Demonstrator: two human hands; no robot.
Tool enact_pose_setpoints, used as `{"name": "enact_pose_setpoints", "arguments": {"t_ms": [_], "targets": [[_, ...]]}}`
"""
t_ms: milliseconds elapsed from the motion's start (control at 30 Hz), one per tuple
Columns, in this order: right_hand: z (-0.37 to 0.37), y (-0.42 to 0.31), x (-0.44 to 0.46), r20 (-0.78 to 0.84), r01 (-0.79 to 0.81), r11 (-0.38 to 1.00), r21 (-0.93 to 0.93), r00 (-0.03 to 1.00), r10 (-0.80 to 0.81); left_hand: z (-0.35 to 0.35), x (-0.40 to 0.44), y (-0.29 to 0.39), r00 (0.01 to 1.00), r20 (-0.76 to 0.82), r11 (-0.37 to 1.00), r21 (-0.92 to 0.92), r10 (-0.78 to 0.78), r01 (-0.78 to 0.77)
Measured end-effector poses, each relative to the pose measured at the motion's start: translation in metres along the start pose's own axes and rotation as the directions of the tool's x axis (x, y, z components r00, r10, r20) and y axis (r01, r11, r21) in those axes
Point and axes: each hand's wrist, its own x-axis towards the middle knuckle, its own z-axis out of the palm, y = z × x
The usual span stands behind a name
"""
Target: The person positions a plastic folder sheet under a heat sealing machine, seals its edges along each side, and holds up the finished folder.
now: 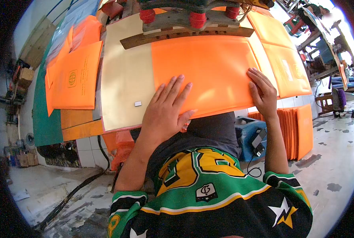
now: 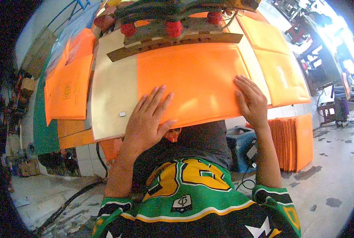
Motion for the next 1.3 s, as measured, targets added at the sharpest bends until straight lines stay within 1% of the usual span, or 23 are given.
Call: {"name": "enact_pose_setpoints", "arguments": {"t_ms": [167,233,267,367,433,567,700,767,967,1033,1067,1133,1167,1233,1267,1300], "targets": [[0.001,0.0,0.0,0.0,-0.008,1.0,-0.001,1.0,0.008,0.001,0.0,-0.001,1.0,0.003,1.0,-0.014,0.006,-0.006],[0.001,0.0,-0.001,0.001,-0.009,1.0,-0.005,1.0,0.009,0.0,0.0,0.0,1.0,0.013,0.999,0.047,-0.004,0.004],[0.001,0.0,-0.001,0.001,-0.009,1.0,-0.005,1.0,0.009,-0.001,-0.001,0.0,1.0,0.013,0.999,0.047,-0.004,0.003],[0.001,-0.001,0.0,0.001,-0.004,1.0,-0.017,1.0,0.004,-0.005,-0.004,0.001,1.0,-0.009,1.0,0.012,0.024,-0.023],[0.001,0.001,0.0,-0.002,0.004,1.0,-0.002,1.0,-0.004,-0.006,-0.006,-0.001,0.997,0.027,0.996,-0.046,0.071,-0.07],[0.0,0.002,-0.001,-0.015,-0.007,1.0,0.008,1.0,0.007,0.001,-0.008,-0.004,0.992,0.018,0.992,0.001,0.128,-0.128],[-0.001,0.001,-0.001,-0.014,0.009,1.0,-0.019,1.0,-0.01,0.002,-0.009,-0.003,0.983,-0.033,0.983,-0.025,0.179,-0.18],[-0.001,0.001,-0.001,-0.007,0.01,1.0,-0.001,1.0,-0.01,0.001,-0.01,-0.002,0.979,-0.047,0.979,-0.028,0.198,-0.2],[-0.005,0.0,-0.001,0.026,-0.031,0.998,0.051,0.999,0.03,0.007,-0.01,-0.001,0.975,-0.102,0.978,-0.054,0.196,-0.202],[-0.011,-0.005,0.002,0.11,-0.006,0.997,-0.076,0.994,0.014,0.009,-0.012,-0.001,0.973,-0.132,0.98,-0.04,0.19,-0.197],[-0.012,-0.011,0.003,0.11,-0.001,0.998,-0.071,0.994,0.009,0.008,-0.012,0.0,0.974,-0.132,0.981,-0.036,0.186,-0.192],[-0.011,-0.031,0.005,0.186,0.081,0.994,-0.075,0.98,-0.066,0.006,-0.012,0.004,0.968,-0.185,0.981,-0.058,0.17,-0.183],[-0.011,-0.045,0.007,0.188,0.086,0.994,-0.062,0.979,-0.074,0.005,-0.012,0.004,0.971,-0.18,0.984,-0.051,0.16,-0.172],[-0.011,-0.077,0.012,0.31,0.237,0.969,0.065,0.919,-0.246,0.002,-0.009,0.003,0.962,-0.217,0.981,-0.06,0.167,-0.184],[-0.008,-0.09,0.013,0.341,0.271,0.957,0.1,0.895,-0.289,0.0,-0.008,0.004,0.964,-0.213,0.983,-0.054,0.16,-0.175],[-0.002,-0.097,0.013,0.34,0.274,0.956,0.11,0.893,-0.295,-0.004,-0.006,0.006,0.963,-0.215,0.983,-0.044,0.164,-0.177]]}}
